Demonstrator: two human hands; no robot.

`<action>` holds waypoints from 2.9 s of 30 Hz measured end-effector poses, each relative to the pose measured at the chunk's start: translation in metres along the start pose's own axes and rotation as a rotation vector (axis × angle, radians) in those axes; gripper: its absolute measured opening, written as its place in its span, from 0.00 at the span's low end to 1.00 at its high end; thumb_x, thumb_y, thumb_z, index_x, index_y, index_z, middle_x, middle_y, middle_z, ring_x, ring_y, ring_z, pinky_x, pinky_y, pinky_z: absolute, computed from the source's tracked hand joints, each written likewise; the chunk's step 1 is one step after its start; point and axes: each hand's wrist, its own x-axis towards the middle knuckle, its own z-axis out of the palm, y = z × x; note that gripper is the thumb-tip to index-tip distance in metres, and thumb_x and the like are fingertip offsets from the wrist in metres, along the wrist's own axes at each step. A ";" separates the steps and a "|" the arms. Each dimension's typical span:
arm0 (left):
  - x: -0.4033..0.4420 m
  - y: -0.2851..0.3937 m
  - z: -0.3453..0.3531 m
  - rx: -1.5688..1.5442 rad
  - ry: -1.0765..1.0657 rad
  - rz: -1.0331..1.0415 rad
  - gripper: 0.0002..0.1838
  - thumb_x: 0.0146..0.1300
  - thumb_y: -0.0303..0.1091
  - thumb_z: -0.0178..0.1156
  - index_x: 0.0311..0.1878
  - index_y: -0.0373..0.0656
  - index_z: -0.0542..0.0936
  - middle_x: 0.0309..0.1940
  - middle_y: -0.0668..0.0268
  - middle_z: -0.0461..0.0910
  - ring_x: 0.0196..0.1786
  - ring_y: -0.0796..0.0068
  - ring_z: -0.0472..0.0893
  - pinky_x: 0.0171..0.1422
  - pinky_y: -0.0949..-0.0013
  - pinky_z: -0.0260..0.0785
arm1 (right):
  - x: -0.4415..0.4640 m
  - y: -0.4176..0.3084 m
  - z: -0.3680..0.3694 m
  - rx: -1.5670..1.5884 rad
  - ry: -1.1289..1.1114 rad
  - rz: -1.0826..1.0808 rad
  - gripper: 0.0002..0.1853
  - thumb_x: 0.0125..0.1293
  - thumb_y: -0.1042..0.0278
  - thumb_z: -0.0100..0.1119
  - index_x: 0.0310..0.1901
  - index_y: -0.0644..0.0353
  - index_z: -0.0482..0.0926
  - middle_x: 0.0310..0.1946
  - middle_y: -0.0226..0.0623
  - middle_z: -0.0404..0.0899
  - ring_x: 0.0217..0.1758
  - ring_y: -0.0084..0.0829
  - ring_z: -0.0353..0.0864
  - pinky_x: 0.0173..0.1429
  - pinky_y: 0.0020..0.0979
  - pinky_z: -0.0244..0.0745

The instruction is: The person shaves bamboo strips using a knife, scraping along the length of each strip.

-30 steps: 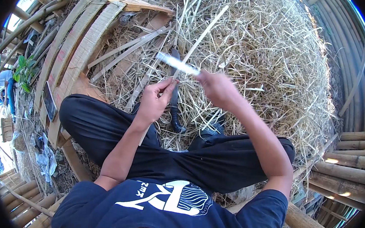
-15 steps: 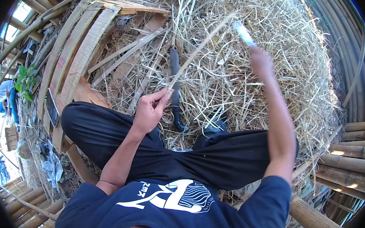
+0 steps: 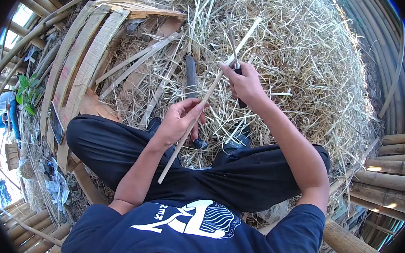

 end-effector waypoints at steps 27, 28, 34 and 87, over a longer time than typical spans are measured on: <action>-0.017 0.006 -0.022 -0.076 0.132 0.062 0.15 0.74 0.31 0.48 0.59 0.38 0.76 0.19 0.76 0.67 0.12 0.92 0.58 0.15 0.82 0.49 | 0.041 -0.027 -0.145 -1.057 0.664 -0.068 0.29 0.75 0.44 0.36 0.48 0.64 0.78 0.25 0.39 0.77 0.27 0.31 0.75 0.34 0.37 0.74; -0.008 0.007 -0.017 -0.147 0.165 0.078 0.15 0.74 0.32 0.49 0.59 0.38 0.75 0.19 0.75 0.67 0.11 0.91 0.58 0.14 0.82 0.49 | 0.042 -0.028 -0.141 -1.065 0.671 -0.074 0.29 0.75 0.44 0.36 0.48 0.64 0.78 0.25 0.39 0.77 0.27 0.31 0.75 0.34 0.37 0.74; -0.007 -0.001 0.000 -0.078 0.006 0.021 0.15 0.74 0.33 0.49 0.58 0.36 0.75 0.20 0.73 0.70 0.11 0.90 0.63 0.14 0.83 0.56 | 0.021 -0.014 -0.036 -0.045 0.117 -0.058 0.19 0.71 0.49 0.55 0.33 0.58 0.72 0.15 0.20 0.62 0.12 0.13 0.56 0.15 0.22 0.52; -0.004 -0.014 -0.009 -0.124 0.115 0.123 0.14 0.74 0.30 0.49 0.57 0.40 0.77 0.17 0.80 0.63 0.12 0.93 0.58 0.14 0.82 0.48 | -0.048 0.005 0.030 -1.065 -0.276 -0.467 0.16 0.74 0.57 0.45 0.34 0.62 0.69 0.16 0.51 0.71 0.23 0.56 0.73 0.28 0.50 0.65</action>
